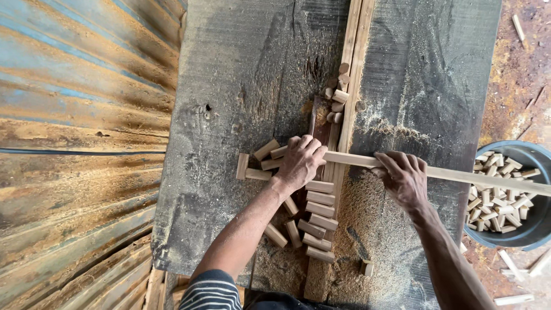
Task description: The person cuts small wooden blocks from a long strip of wood using a circular saw on a workshop table, then gathers the pieces.
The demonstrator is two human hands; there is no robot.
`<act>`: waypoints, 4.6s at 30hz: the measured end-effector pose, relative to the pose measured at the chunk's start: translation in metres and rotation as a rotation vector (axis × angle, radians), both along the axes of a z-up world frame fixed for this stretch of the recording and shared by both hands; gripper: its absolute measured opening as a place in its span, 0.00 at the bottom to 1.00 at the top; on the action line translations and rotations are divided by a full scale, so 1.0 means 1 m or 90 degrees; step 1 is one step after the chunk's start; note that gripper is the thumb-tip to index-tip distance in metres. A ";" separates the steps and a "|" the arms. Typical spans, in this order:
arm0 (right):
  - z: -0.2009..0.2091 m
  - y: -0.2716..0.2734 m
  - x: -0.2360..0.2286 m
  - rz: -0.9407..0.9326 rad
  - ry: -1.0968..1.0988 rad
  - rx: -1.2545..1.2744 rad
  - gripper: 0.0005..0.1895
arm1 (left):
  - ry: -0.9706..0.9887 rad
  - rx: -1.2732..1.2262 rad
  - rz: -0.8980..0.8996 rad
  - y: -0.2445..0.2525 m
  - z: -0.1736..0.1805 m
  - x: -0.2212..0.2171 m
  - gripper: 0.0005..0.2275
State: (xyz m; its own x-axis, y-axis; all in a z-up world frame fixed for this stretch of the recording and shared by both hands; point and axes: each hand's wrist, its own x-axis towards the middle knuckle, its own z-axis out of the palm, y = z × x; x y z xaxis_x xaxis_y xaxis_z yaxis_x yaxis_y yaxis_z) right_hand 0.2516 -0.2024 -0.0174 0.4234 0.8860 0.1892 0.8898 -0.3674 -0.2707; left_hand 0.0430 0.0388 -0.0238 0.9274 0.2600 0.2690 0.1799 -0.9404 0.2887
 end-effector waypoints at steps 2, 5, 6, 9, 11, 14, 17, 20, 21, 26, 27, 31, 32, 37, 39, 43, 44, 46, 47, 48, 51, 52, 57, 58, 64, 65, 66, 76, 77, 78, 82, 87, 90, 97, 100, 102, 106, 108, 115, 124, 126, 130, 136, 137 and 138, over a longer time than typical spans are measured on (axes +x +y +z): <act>-0.017 0.000 0.014 0.003 0.021 -0.063 0.19 | 0.006 -0.013 -0.011 0.007 -0.002 0.005 0.14; -0.007 0.011 0.026 0.002 0.028 -0.095 0.21 | 0.010 -0.022 -0.017 0.016 -0.011 0.017 0.14; -0.004 0.015 0.027 0.000 0.027 -0.097 0.21 | 0.009 -0.024 -0.019 0.020 -0.012 0.021 0.14; 0.008 0.027 0.033 0.000 0.026 -0.089 0.20 | -0.012 -0.008 -0.023 0.028 -0.012 0.032 0.14; 0.012 0.035 0.036 -0.003 0.039 -0.072 0.17 | -0.019 -0.007 -0.007 0.034 -0.010 0.040 0.13; 0.006 0.038 0.042 -0.028 0.022 -0.080 0.21 | 0.006 0.004 -0.003 0.038 0.000 0.045 0.13; -0.009 0.022 0.044 -0.033 0.018 -0.064 0.22 | 0.044 -0.032 0.002 0.036 -0.004 0.045 0.10; -0.020 -0.014 0.027 -0.113 0.086 -0.107 0.21 | 0.100 -0.096 -0.022 0.008 0.016 0.005 0.11; -0.018 -0.018 0.023 -0.112 0.086 -0.108 0.21 | 0.100 -0.097 -0.021 -0.002 0.027 -0.005 0.11; -0.031 -0.014 -0.014 -0.033 0.079 -0.011 0.20 | 0.042 -0.107 -0.002 -0.037 0.055 -0.046 0.13; -0.027 -0.002 -0.019 -0.034 0.080 -0.010 0.20 | 0.044 -0.106 -0.004 -0.035 0.054 -0.043 0.13; -0.016 0.034 -0.036 0.019 0.077 0.031 0.19 | 0.023 -0.089 0.027 -0.029 0.029 -0.030 0.13; -0.016 0.043 -0.040 0.039 0.065 0.044 0.19 | 0.027 -0.094 0.042 -0.026 0.018 -0.026 0.13; -0.005 0.043 -0.038 0.044 0.073 0.035 0.20 | 0.018 -0.022 0.012 -0.006 0.018 -0.003 0.14; 0.007 0.035 -0.033 0.045 0.088 0.030 0.20 | 0.001 0.030 0.002 -0.005 0.014 0.001 0.15; 0.009 0.009 -0.011 0.013 -0.003 -0.014 0.22 | 0.000 0.020 -0.013 0.003 0.011 -0.001 0.16; 0.006 -0.003 -0.005 -0.004 -0.016 -0.028 0.21 | -0.002 0.007 -0.021 0.001 0.008 -0.002 0.16; -0.008 0.001 0.009 -0.007 -0.008 -0.040 0.21 | -0.019 0.003 -0.020 0.007 -0.004 0.008 0.16; -0.015 0.004 0.015 -0.009 -0.001 -0.048 0.20 | -0.034 0.003 -0.018 0.011 -0.010 0.012 0.16; -0.010 0.009 0.017 -0.007 0.001 -0.048 0.20 | -0.033 0.003 -0.016 0.015 -0.012 0.016 0.16; 0.003 0.019 0.024 -0.016 0.025 -0.070 0.21 | -0.031 -0.011 -0.018 0.022 -0.008 0.026 0.14; 0.006 0.025 0.027 -0.015 0.023 -0.063 0.20 | -0.038 -0.003 -0.016 0.026 -0.001 0.030 0.14; 0.007 0.033 0.034 -0.025 0.033 -0.048 0.20 | -0.040 0.006 -0.009 0.036 0.002 0.045 0.12; 0.007 0.035 0.036 -0.038 0.035 -0.049 0.20 | -0.043 0.017 -0.003 0.037 0.004 0.047 0.12; -0.012 -0.010 0.020 -0.100 0.089 -0.050 0.21 | 0.079 -0.042 -0.006 0.011 0.024 0.015 0.09; -0.013 -0.020 0.014 -0.126 0.118 -0.068 0.22 | 0.119 -0.091 -0.012 0.001 0.033 0.004 0.09; -0.013 -0.024 0.007 -0.125 0.122 -0.071 0.22 | 0.122 -0.094 -0.011 -0.008 0.038 -0.008 0.09; -0.009 0.028 -0.040 -0.003 0.098 0.017 0.18 | 0.073 -0.098 0.009 -0.038 0.021 -0.039 0.13; -0.015 0.033 -0.041 0.012 0.086 0.029 0.18 | 0.010 -0.075 0.040 -0.036 0.004 -0.034 0.12; -0.015 0.036 -0.040 0.012 0.086 0.028 0.18 | 0.010 -0.076 0.040 -0.030 0.014 -0.027 0.12; -0.012 0.042 -0.038 0.036 0.080 0.038 0.19 | 0.029 -0.001 0.017 -0.010 0.014 -0.009 0.15; 0.010 0.018 -0.020 0.016 0.061 -0.010 0.18 | 0.008 0.039 0.007 -0.001 0.012 -0.006 0.13; -0.005 -0.003 0.003 -0.008 -0.004 -0.044 0.20 | 0.004 0.027 -0.008 0.002 0.010 0.002 0.14; 0.008 0.022 0.023 -0.021 0.003 -0.045 0.20 | 0.000 0.018 0.000 0.023 -0.001 0.028 0.13; 0.010 0.033 0.030 -0.026 0.029 -0.046 0.19 | 0.008 0.016 0.003 0.032 0.003 0.036 0.12; 0.008 0.034 0.033 -0.030 0.037 -0.046 0.19 | 0.015 0.007 0.006 0.034 0.006 0.041 0.11; 0.000 0.027 0.034 -0.049 0.054 -0.044 0.21 | 0.022 0.036 0.027 0.031 0.009 0.041 0.11; -0.003 0.016 0.027 -0.055 0.063 -0.034 0.21 | 0.028 0.042 0.035 0.024 0.008 0.031 0.11; -0.014 -0.012 -0.025 -0.022 0.084 -0.028 0.20 | 0.094 -0.095 -0.034 -0.040 0.049 -0.054 0.13; -0.007 0.042 -0.048 0.035 0.078 0.015 0.19 | 0.086 -0.099 -0.012 -0.031 0.045 -0.037 0.10; -0.002 0.045 -0.049 0.035 0.079 0.014 0.19 | 0.072 -0.098 -0.004 -0.028 0.045 -0.029 0.10; -0.003 0.046 -0.048 0.039 0.081 0.017 0.19 | 0.054 -0.021 0.005 -0.015 0.025 -0.012 0.14; 0.015 0.024 -0.033 0.016 0.068 -0.014 0.21 | 0.021 0.047 -0.007 -0.003 0.021 -0.006 0.17; 0.021 0.015 -0.026 -0.003 0.025 -0.037 0.22 | 0.014 0.036 -0.006 -0.002 0.022 -0.006 0.17; 0.013 0.011 -0.019 0.000 0.027 -0.042 0.22 | 0.016 0.031 -0.003 0.000 0.020 -0.004 0.17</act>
State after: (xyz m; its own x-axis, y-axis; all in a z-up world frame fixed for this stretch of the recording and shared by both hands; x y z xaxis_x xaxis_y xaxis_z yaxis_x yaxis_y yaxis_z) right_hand 0.2327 -0.1917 -0.0047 0.4304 0.8956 0.1128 0.8779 -0.3863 -0.2829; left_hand 0.0385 0.0388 -0.0043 0.9351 0.2430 0.2581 0.1823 -0.9541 0.2378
